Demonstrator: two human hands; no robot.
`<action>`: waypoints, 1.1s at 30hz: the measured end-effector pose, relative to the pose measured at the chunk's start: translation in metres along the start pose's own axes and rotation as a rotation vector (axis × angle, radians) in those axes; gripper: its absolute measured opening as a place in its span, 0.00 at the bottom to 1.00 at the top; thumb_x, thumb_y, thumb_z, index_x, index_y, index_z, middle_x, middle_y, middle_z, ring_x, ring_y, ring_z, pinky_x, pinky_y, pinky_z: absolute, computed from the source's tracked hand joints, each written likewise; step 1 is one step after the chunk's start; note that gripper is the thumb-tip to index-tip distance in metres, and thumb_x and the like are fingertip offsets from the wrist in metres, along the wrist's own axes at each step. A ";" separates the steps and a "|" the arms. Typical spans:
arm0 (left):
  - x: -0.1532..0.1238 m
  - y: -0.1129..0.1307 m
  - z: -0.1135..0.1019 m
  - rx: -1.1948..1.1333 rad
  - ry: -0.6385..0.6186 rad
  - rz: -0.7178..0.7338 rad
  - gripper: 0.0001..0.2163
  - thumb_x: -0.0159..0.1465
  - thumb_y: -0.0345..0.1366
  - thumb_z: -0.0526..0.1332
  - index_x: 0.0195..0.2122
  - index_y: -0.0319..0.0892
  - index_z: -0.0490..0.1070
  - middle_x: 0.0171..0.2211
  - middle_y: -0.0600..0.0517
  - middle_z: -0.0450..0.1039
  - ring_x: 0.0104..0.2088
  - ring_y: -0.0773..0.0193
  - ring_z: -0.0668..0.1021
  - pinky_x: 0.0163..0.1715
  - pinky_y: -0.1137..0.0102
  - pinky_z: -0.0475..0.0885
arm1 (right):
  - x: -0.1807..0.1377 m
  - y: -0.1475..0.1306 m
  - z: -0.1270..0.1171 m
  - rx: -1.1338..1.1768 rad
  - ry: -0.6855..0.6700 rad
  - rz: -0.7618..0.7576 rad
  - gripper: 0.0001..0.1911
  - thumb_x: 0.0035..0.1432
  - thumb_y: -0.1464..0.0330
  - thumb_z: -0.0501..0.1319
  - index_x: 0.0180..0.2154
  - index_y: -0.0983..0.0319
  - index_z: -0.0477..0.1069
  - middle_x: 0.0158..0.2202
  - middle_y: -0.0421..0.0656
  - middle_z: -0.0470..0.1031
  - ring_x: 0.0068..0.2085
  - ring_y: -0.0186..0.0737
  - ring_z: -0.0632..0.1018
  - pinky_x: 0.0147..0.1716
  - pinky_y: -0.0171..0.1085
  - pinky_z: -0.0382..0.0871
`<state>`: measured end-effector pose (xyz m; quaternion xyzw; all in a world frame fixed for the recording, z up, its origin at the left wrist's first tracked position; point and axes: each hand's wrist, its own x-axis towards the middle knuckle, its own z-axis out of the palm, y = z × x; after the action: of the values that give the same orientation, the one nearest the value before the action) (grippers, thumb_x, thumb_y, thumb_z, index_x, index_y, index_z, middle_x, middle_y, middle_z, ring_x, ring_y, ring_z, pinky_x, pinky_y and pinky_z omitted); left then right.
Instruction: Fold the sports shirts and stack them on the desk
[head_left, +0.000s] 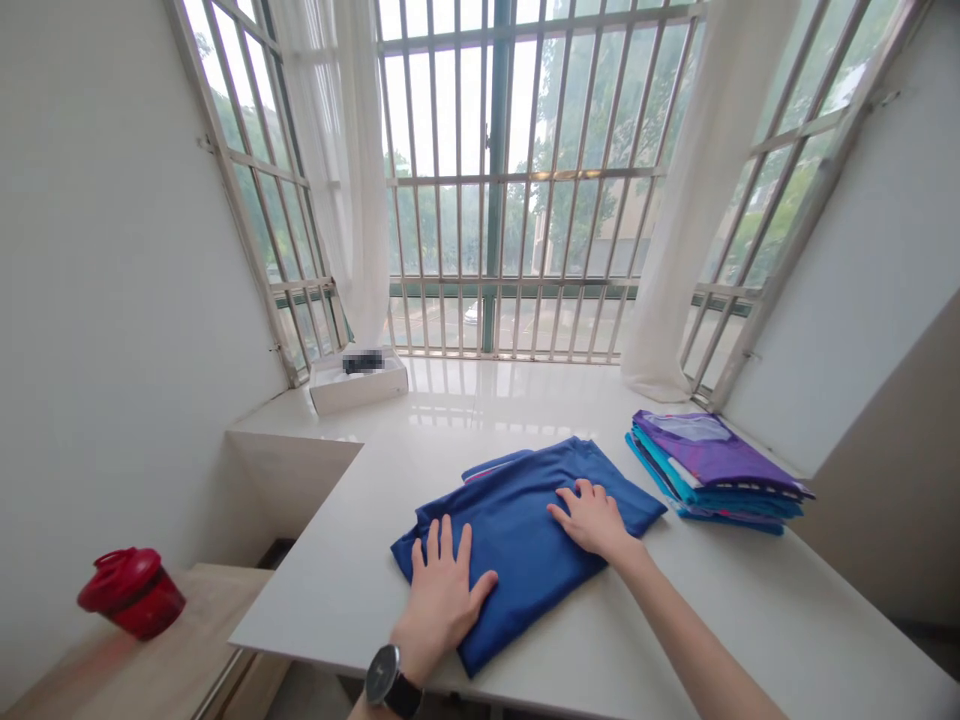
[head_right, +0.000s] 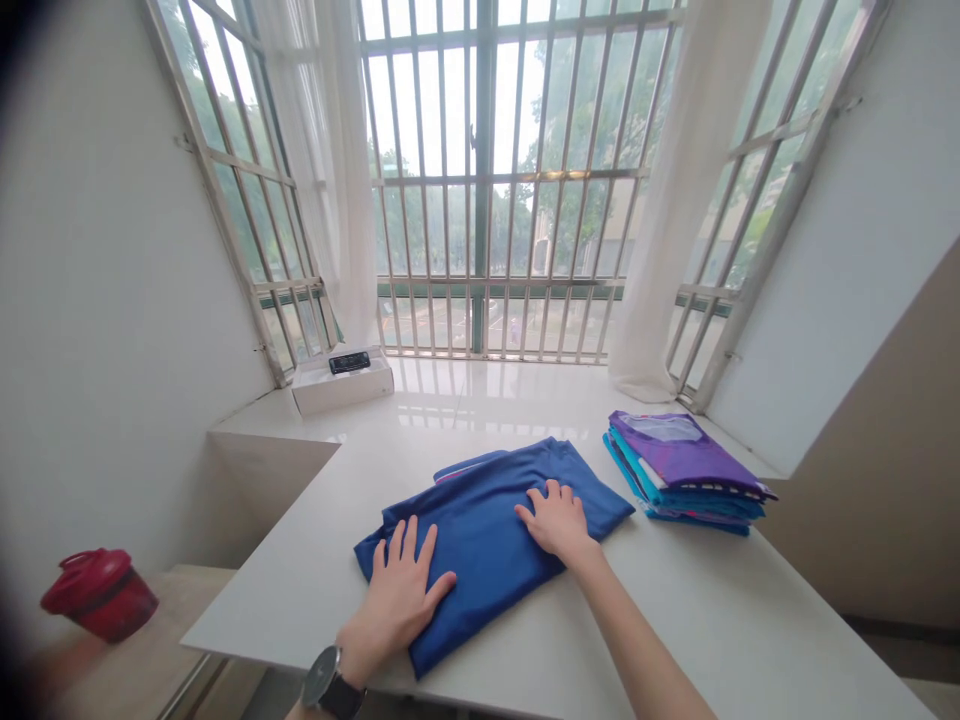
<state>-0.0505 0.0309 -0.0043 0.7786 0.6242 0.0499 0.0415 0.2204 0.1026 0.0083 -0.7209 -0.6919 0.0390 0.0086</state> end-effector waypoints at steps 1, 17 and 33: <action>-0.011 0.004 -0.001 -0.009 0.008 -0.002 0.34 0.68 0.59 0.46 0.69 0.43 0.54 0.69 0.35 0.49 0.68 0.36 0.55 0.61 0.41 0.52 | 0.002 -0.008 0.000 -0.008 0.007 0.007 0.29 0.66 0.50 0.49 0.60 0.57 0.68 0.59 0.57 0.66 0.57 0.61 0.69 0.52 0.54 0.63; -0.040 0.040 0.085 0.106 0.486 0.399 0.35 0.55 0.68 0.57 0.46 0.42 0.78 0.36 0.39 0.80 0.34 0.47 0.79 0.34 0.57 0.74 | -0.011 -0.005 0.011 0.213 0.076 -0.276 0.33 0.63 0.58 0.56 0.66 0.66 0.59 0.70 0.55 0.53 0.69 0.53 0.56 0.67 0.50 0.50; -0.053 0.030 -0.018 -0.451 -0.056 0.593 0.24 0.59 0.30 0.64 0.57 0.49 0.68 0.56 0.52 0.72 0.56 0.57 0.71 0.59 0.60 0.62 | -0.203 0.007 0.046 0.393 0.363 -0.433 0.18 0.64 0.65 0.59 0.55 0.57 0.72 0.58 0.49 0.73 0.59 0.47 0.74 0.56 0.45 0.73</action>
<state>-0.0357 -0.0273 0.0161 0.8979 0.3437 0.1747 0.2126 0.2162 -0.1025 -0.0288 -0.5371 -0.7952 0.0400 0.2785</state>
